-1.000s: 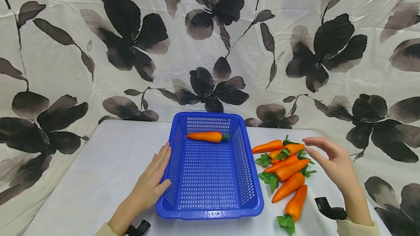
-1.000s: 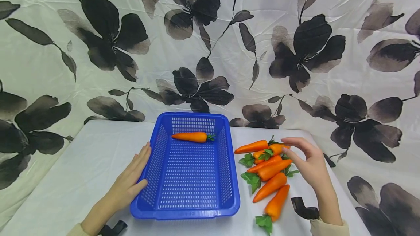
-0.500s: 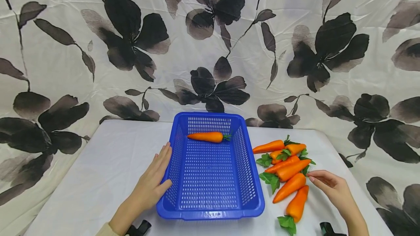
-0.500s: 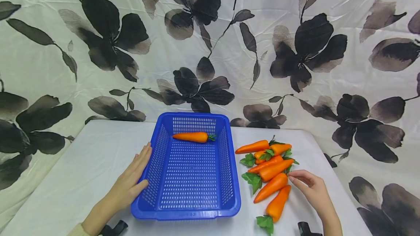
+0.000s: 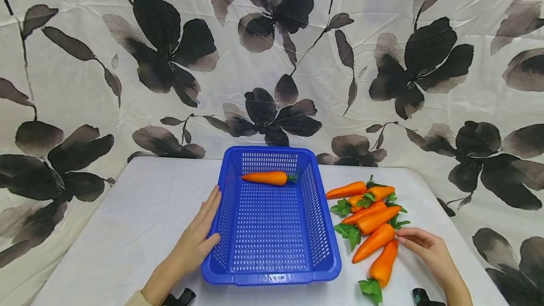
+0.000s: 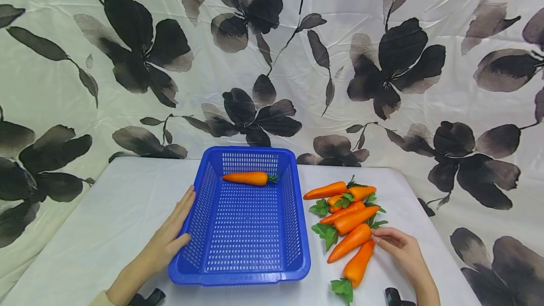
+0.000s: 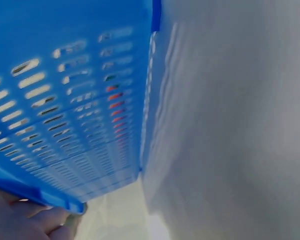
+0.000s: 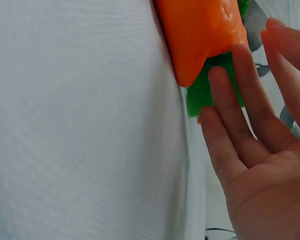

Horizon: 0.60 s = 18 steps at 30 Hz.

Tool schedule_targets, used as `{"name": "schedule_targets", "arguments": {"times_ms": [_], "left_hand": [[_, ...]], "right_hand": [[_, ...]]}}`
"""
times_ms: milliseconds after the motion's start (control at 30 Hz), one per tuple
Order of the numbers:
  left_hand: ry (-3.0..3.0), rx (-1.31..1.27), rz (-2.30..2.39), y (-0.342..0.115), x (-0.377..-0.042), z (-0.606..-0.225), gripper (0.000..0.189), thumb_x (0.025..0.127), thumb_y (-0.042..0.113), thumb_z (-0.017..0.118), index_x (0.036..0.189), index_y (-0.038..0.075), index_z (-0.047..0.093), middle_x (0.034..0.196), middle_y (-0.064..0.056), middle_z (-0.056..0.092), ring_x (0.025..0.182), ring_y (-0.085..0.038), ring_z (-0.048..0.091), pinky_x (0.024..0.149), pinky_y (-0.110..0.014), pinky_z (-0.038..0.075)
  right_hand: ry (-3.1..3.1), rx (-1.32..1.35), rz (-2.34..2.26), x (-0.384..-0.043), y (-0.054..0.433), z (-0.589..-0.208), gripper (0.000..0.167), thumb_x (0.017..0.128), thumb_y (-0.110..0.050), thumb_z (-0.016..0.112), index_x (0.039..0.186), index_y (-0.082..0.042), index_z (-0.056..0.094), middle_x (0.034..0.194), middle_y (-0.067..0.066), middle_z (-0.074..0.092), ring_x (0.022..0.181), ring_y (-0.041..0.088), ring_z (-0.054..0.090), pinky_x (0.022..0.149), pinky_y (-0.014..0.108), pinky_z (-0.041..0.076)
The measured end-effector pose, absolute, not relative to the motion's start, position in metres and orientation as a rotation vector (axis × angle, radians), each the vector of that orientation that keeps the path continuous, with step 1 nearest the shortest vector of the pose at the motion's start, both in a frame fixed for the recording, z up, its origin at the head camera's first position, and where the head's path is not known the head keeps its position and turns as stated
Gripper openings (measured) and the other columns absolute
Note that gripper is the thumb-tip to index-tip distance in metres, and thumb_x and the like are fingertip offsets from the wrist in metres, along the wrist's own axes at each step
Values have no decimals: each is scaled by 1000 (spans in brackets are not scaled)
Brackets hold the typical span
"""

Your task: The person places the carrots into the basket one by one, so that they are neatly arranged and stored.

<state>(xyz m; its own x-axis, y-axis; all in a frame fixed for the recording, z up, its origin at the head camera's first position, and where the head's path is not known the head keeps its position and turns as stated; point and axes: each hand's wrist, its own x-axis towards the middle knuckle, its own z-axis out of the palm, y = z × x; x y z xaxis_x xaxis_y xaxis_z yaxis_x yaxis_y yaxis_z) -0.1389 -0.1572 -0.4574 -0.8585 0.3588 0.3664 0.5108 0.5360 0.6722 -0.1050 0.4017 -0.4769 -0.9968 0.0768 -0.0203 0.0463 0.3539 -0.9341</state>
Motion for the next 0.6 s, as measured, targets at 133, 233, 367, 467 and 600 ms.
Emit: {"name": "schedule_targets", "arguments": {"times_ms": [133, 233, 367, 467, 600], "left_hand": [[-2473, -775, -1461, -155, -140, -463, 90, 79, -2, 49, 160, 8, 11, 167, -10, 3, 152, -28, 3, 112, -12, 3], [-2381, -783, -1593, -153, -141, -467, 91, 77, -2, 48, 160, 10, 13, 167, -9, 4, 152, -28, 3, 112, -11, 5], [-2310, -770, -1689, -152, -142, -471, 87, 79, 2, 47, 160, 11, 16, 167, -7, 5, 152, -25, 3, 113, -15, 6], [-2275, -787, -1718, -152, -144, -477, 79, 85, 7, 44, 159, 10, 18, 166, -9, 5, 152, -23, 2, 119, -41, 6], [-2228, -805, -1748, -154, -149, -487, 67, 95, 22, 40, 158, 8, 23, 166, -9, 6, 152, -19, 3, 106, -75, 2]], "right_hand": [[-2540, -93, 1823, -105, 402, -480, 36, 92, -7, 69, 119, 16, 59, 103, -2, 73, 94, 5, 68, 81, 18, 54], [-2538, -64, 1859, -105, 402, -481, 36, 91, -3, 70, 119, 17, 58, 103, -2, 73, 94, 7, 69, 80, 20, 55], [-2515, -23, 1921, -104, 403, -483, 35, 88, 3, 69, 117, 19, 57, 103, -1, 71, 94, 9, 69, 80, 22, 55], [-2507, 0, 1943, -104, 404, -484, 34, 87, 6, 68, 117, 19, 56, 104, -1, 71, 95, 8, 69, 80, 21, 55], [-2560, 11, 1885, -104, 406, -486, 34, 86, 7, 70, 116, 18, 58, 105, -3, 70, 97, 6, 67, 82, 18, 53]]}}
